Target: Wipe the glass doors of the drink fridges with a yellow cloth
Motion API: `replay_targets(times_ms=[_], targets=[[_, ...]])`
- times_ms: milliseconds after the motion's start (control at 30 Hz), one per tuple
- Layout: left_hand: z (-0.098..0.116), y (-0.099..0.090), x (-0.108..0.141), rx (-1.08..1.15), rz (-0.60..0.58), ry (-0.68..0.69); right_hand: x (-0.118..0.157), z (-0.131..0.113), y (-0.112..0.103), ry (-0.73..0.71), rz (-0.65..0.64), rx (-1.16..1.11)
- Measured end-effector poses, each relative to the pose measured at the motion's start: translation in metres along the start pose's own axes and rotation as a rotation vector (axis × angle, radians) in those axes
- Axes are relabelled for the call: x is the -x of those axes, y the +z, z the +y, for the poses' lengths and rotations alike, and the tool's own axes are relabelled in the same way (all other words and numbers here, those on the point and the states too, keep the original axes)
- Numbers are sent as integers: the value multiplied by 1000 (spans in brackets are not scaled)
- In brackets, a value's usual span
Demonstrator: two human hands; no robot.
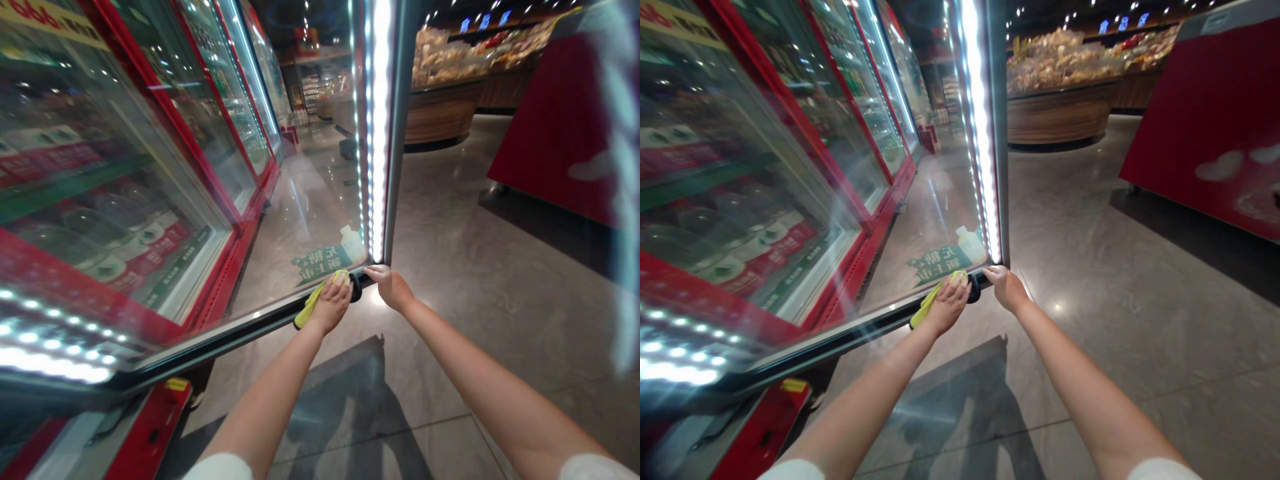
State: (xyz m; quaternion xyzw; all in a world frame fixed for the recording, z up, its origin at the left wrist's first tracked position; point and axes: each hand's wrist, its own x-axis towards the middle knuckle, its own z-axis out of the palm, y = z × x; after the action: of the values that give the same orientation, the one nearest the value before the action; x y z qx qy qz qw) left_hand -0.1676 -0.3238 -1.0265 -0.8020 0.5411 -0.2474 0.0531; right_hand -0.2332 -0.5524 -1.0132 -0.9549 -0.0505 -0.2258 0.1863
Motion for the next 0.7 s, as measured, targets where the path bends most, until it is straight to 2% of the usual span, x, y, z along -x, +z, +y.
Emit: replay_targets(times_ms=[133,200,300,467,567,700], targets=[[24,13,-34,24,-9,-5,0,-2,1,9,37,-21],[27,13,-37,29,-11,-11,-1,-6,3,22,63,-18],[20,9,-27,36,-13,-9,-3,-19,7,26,101,-1],[-5,-4,14,48,-34,7,-9,-55,10,-88,104,6],[-22,-12,51,47,-53,8,-11,-80,17,-200,55,-24],[-47,-23,108,34,-79,0,-11,-120,38,-346,-64,-73]])
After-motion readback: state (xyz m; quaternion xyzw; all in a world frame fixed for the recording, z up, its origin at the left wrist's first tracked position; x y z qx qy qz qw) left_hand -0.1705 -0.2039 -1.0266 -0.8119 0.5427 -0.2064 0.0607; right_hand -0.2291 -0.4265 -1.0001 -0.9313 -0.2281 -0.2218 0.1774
